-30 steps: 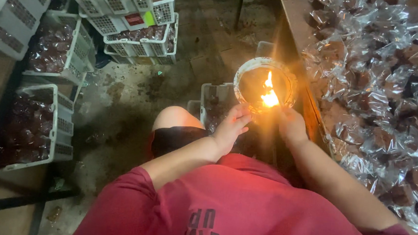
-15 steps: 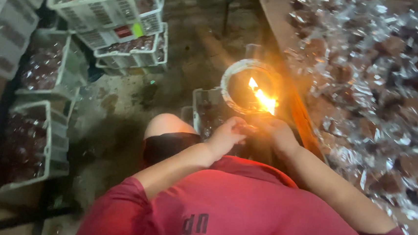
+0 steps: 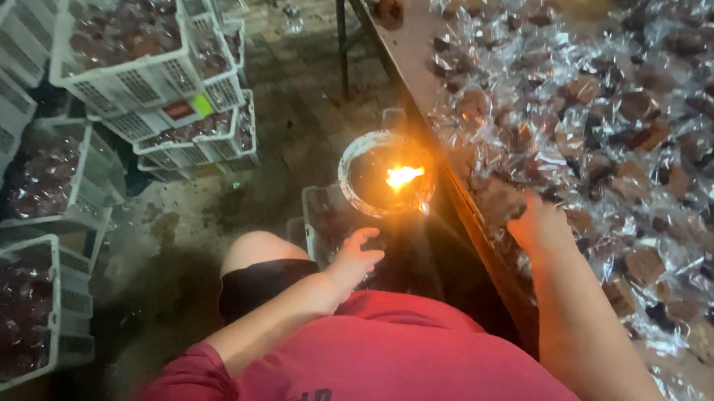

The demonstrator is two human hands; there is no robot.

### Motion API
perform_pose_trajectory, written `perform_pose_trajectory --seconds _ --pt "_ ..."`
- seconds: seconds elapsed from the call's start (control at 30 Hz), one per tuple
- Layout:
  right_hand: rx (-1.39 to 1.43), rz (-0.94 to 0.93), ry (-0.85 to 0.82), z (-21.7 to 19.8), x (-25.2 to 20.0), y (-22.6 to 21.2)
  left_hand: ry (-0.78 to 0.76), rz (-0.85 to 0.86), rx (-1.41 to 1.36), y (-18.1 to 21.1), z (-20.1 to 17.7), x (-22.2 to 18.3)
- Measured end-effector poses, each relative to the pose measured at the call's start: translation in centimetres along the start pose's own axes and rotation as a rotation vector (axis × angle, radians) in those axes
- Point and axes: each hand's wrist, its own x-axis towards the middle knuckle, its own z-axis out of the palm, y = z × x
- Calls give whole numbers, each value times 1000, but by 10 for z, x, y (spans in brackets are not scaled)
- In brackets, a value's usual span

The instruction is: Sealing small plastic bags containing food items by melting the edges over a candle flame.

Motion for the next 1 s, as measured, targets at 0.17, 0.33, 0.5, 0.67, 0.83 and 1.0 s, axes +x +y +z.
perform_pose_trajectory --seconds 0.17,0.33,0.5,0.67,0.83,1.0 --pt "91 20 34 -22 -18 -14 -32 11 23 21 8 -16" --pt "-74 -43 247 -1 4 1 -98 41 -14 20 5 -21" --pt "504 -681 994 -28 -44 -40 -166 96 -126 25 10 -25" --pt "600 -384 255 -20 -128 -144 -188 246 160 41 19 -40" --pt "1089 -396 131 6 -131 -150 -192 186 -31 31 14 -21" --pt "960 -438 -120 44 -123 -151 -135 164 -227 5 17 -1"
